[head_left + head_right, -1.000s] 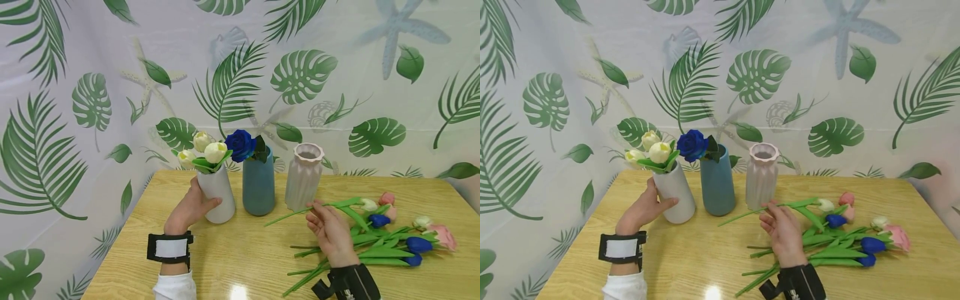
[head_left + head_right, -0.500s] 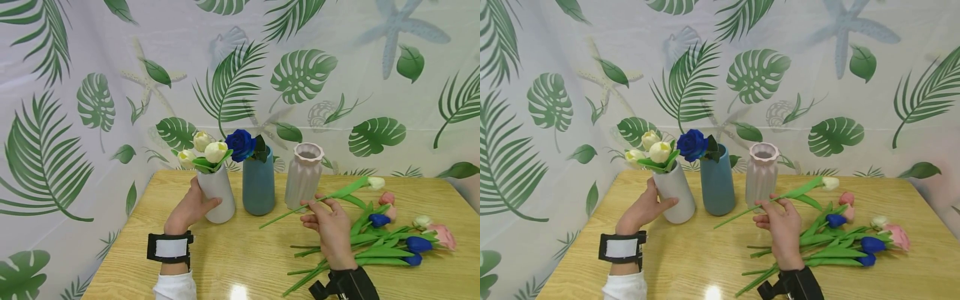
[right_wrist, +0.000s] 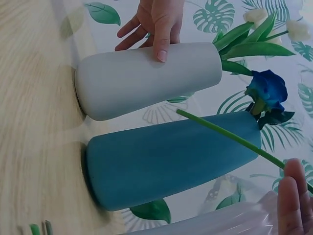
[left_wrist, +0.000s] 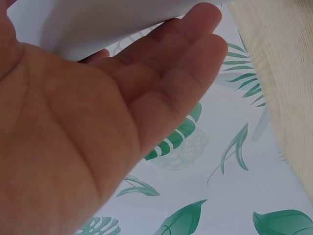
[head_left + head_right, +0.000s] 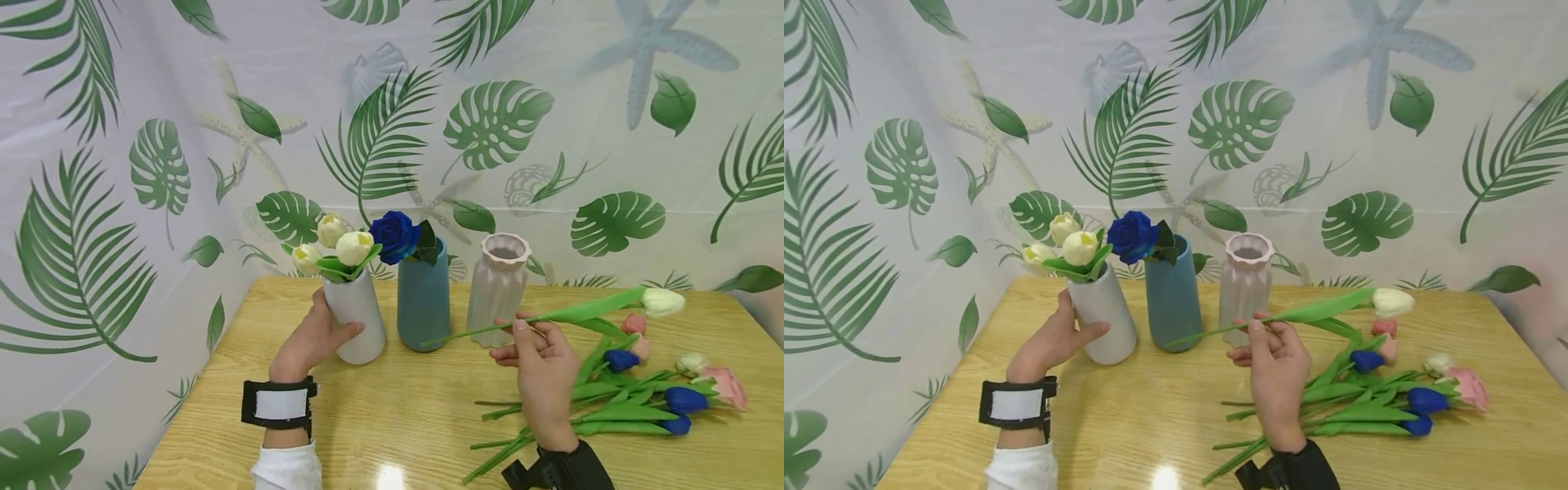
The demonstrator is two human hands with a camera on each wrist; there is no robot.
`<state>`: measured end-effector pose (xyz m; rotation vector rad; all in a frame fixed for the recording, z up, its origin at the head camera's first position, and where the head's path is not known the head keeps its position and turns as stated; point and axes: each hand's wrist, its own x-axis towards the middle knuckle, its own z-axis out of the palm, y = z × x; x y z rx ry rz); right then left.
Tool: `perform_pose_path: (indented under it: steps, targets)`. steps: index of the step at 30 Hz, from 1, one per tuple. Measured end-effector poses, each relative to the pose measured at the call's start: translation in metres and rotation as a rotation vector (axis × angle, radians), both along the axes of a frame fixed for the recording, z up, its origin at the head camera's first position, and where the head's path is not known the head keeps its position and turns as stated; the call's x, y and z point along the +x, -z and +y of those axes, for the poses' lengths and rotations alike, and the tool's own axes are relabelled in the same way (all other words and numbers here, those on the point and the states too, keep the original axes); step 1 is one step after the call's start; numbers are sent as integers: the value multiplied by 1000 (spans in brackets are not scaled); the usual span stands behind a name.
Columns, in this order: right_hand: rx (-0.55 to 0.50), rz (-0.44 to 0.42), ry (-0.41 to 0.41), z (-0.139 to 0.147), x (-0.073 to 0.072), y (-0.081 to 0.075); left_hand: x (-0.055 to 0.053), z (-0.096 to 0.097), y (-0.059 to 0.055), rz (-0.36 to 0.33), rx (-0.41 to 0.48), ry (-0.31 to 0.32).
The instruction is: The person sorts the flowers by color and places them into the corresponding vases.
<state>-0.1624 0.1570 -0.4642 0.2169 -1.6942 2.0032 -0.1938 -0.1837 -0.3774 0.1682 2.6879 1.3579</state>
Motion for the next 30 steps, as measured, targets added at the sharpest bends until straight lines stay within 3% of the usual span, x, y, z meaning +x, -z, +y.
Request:
perform_pose_path:
  steps: [2,4,8,10,16,18,21,26,30]
  targets:
    - [-16,74,15,6,-10,21,1,0,0,-1,-3,1]
    - [-34,130,35,8,-14,32,0,0,1,1,-5,-1]
    - [-69,318,21,3,-16,29,0,-1,2,6,-3,3]
    - [-67,412,16,-6,-11,14,-1,-1,1,10,1,6]
    - [-12,542,132,-62,31,-87,0,-1,0,14,-3,10]
    - [0,564,144,-76,35,-108,0,-1,-1,13,-10,7]
    - [-4,604,122,-91,30,-123,0,-2,-1,6,-15,2]
    - [15,656,59,-108,15,-135,0,-1,-1,-7,-8,0]
    - [83,631,60,-117,6,-142,-1,-1,0,0,-9,6]
